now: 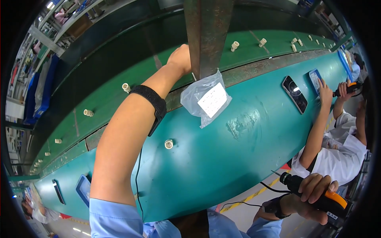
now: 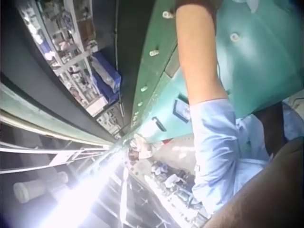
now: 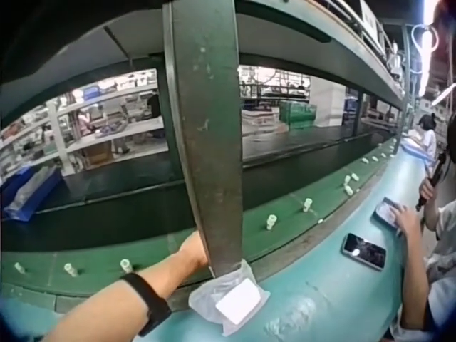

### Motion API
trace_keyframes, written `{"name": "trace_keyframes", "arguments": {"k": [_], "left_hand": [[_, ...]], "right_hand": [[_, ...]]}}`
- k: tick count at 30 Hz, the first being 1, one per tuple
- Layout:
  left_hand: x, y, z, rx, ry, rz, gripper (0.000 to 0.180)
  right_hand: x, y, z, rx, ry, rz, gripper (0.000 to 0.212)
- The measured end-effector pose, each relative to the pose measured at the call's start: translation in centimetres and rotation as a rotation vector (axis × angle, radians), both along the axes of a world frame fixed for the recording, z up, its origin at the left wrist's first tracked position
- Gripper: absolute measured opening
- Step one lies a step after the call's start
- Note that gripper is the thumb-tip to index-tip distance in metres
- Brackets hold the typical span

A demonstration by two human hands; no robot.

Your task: The person picks up a white plastic component from the conveyor belt, inserts a small metal pin into it, and secures it using a power screwdriver. This process is repeated for several components, which are then placed back onto the belt.

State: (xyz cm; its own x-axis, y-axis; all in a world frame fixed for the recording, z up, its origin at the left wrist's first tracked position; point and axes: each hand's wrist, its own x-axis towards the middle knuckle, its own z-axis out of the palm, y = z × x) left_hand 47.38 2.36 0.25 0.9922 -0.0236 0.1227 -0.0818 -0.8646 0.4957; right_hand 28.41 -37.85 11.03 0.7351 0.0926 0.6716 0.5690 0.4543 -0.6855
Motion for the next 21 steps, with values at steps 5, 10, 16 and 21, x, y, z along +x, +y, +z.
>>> {"name": "trace_keyframes", "arguments": {"k": [5,10,16,21], "left_hand": [[-0.9,0.4,0.8,0.028,-0.113,-0.023,0.022],[-7.5,-0.3,9.1,0.338,0.019,-0.057,0.02],[-16.7,-3.5,9.2,0.449,0.29,-0.102,0.024],[-19.0,-4.1,6.3,0.436,0.312,-0.122,0.026]], "right_hand": [[0.0,-0.2,0.1,-0.011,0.012,0.046,0.07],[-0.9,0.1,0.5,-0.025,-0.011,0.09,0.072],[-2.0,1.3,0.0,0.0,-0.033,0.199,0.079],[-2.9,2.5,0.1,0.008,-0.056,0.254,0.079]]}}
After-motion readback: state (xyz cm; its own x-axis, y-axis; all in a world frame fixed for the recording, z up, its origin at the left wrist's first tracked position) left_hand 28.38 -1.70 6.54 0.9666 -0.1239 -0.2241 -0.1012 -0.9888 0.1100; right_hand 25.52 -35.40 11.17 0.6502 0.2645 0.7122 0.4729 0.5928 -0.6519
